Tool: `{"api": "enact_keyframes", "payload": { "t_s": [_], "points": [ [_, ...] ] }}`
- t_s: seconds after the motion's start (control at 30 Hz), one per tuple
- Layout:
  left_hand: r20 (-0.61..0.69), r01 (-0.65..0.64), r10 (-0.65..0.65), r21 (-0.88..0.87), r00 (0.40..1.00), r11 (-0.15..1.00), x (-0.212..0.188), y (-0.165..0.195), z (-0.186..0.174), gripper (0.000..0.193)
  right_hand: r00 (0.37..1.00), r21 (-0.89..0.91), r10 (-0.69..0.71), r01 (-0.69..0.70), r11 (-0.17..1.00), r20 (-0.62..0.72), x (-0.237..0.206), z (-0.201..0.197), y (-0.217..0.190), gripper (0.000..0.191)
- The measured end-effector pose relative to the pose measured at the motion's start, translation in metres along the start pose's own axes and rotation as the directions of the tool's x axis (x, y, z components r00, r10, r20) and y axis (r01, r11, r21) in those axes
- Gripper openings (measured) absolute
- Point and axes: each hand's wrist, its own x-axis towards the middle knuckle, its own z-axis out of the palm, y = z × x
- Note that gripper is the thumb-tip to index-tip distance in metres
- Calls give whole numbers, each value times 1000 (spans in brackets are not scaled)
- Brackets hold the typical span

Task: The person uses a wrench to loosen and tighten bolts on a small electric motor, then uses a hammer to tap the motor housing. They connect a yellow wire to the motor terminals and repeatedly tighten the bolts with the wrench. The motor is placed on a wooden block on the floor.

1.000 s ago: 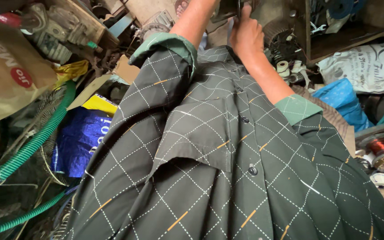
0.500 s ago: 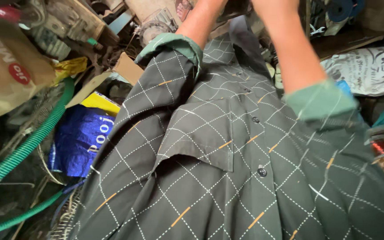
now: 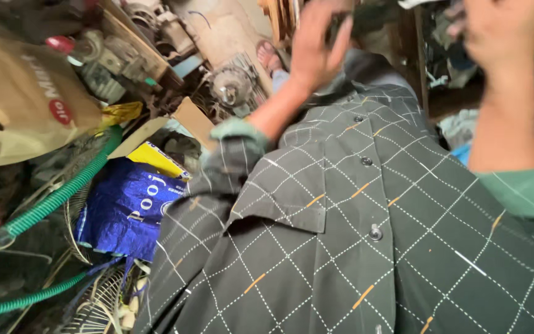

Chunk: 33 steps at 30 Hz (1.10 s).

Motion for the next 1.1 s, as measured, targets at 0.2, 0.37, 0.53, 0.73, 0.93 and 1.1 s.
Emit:
{"api": "enact_keyframes", "payload": {
  "t_s": [0.2,0.37,0.53,0.73,0.93,1.1],
  "points": [
    [-104,606,-602,5,792,795,-32,-14,47,42,1000,194,-5,9,981,-22,23,-62,12,10],
    [-361,720,-682,-40,636,693,-11,-28,79,39,989,144,-120,107,984,82,63,-99,27,18],
    [-199,820,-887,-339,417,461,16,-13,81,29,984,-50,-120,127,991,129,103,-131,37,14],
    [-229,862,-838,250,496,442,50,13,76,53,992,-128,-65,78,989,104,137,-159,52,18],
    [-242,878,-918,-292,315,379,51,15,84,38,998,-110,-26,33,993,64,157,-160,71,18],
    [-194,708,-916,-586,351,395,44,1,90,24,997,-134,-55,61,989,47,167,-163,88,18]
  ]
}}
